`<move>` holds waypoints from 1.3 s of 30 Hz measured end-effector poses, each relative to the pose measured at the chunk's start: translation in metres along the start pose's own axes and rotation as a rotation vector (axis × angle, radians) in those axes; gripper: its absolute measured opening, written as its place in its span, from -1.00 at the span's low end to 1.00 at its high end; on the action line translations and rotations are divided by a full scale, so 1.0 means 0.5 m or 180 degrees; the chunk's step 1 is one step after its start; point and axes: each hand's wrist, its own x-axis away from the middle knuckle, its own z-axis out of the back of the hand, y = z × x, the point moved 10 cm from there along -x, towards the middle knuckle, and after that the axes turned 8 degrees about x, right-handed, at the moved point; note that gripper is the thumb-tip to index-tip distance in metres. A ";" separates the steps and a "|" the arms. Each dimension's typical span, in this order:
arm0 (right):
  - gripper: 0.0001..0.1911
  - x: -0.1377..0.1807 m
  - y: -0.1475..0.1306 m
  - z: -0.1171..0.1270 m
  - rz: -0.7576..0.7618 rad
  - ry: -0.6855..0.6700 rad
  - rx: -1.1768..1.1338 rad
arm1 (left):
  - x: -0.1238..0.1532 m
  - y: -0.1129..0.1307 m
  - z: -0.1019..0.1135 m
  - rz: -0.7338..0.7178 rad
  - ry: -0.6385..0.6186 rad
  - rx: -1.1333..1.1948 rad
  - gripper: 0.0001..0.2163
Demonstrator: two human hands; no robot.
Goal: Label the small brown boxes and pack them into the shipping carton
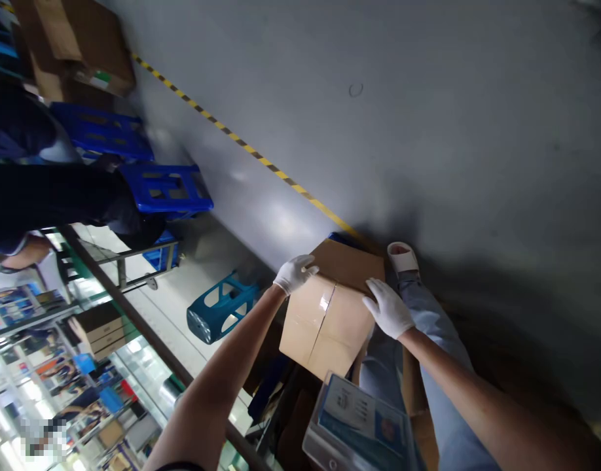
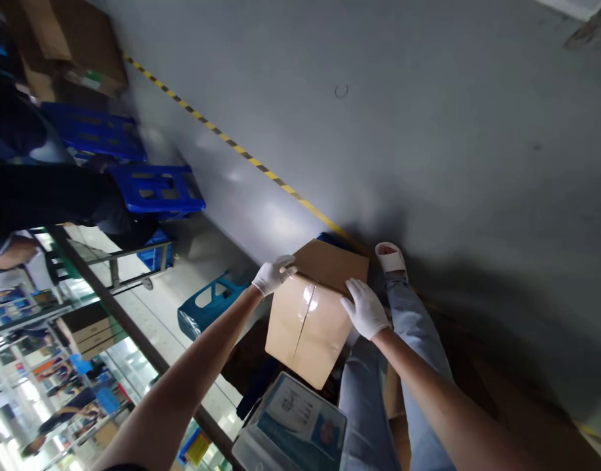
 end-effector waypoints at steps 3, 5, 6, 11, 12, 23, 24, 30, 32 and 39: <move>-0.51 -0.053 -0.055 -0.016 -0.0411 -0.0321 0.0649 | -0.008 -0.044 -0.023 -0.0014 0.0411 0.0085 -0.72; -0.53 -0.125 -0.117 -0.036 -0.0649 -0.0488 0.0933 | -0.012 -0.071 -0.038 -0.0011 0.0752 0.0180 -0.65; -0.53 -0.168 -0.157 -0.052 -0.0563 -0.0552 0.0925 | -0.013 -0.083 -0.041 0.0004 0.0918 0.0259 -0.63; -0.50 -0.242 -0.193 -0.108 -0.0005 -0.1030 0.0578 | -0.020 -0.111 -0.044 0.0228 0.1166 0.0623 -0.60; -0.48 -0.222 -0.171 -0.102 0.0040 -0.1084 0.0559 | -0.020 -0.109 -0.042 0.0285 0.1150 0.0581 -0.59; -0.55 -0.241 -0.209 -0.097 -0.0197 -0.0755 0.1199 | -0.028 -0.112 -0.037 0.0813 0.1231 0.0186 -0.53; -0.52 -0.214 -0.186 -0.087 -0.0201 -0.0701 0.1267 | -0.026 -0.112 -0.036 0.0856 0.1262 0.0157 -0.53; -0.45 -0.002 0.020 -0.027 -0.0866 0.0074 0.0846 | -0.011 -0.109 -0.034 0.1489 0.1407 0.0128 -0.45; -0.37 0.028 0.058 -0.015 -0.1471 0.0799 0.0449 | -0.012 -0.113 -0.032 0.1725 0.1459 0.0265 -0.40; -0.07 0.132 -0.054 -0.146 -0.1655 0.0271 0.0372 | 0.151 -0.205 -0.071 0.1679 0.1256 0.0601 -0.38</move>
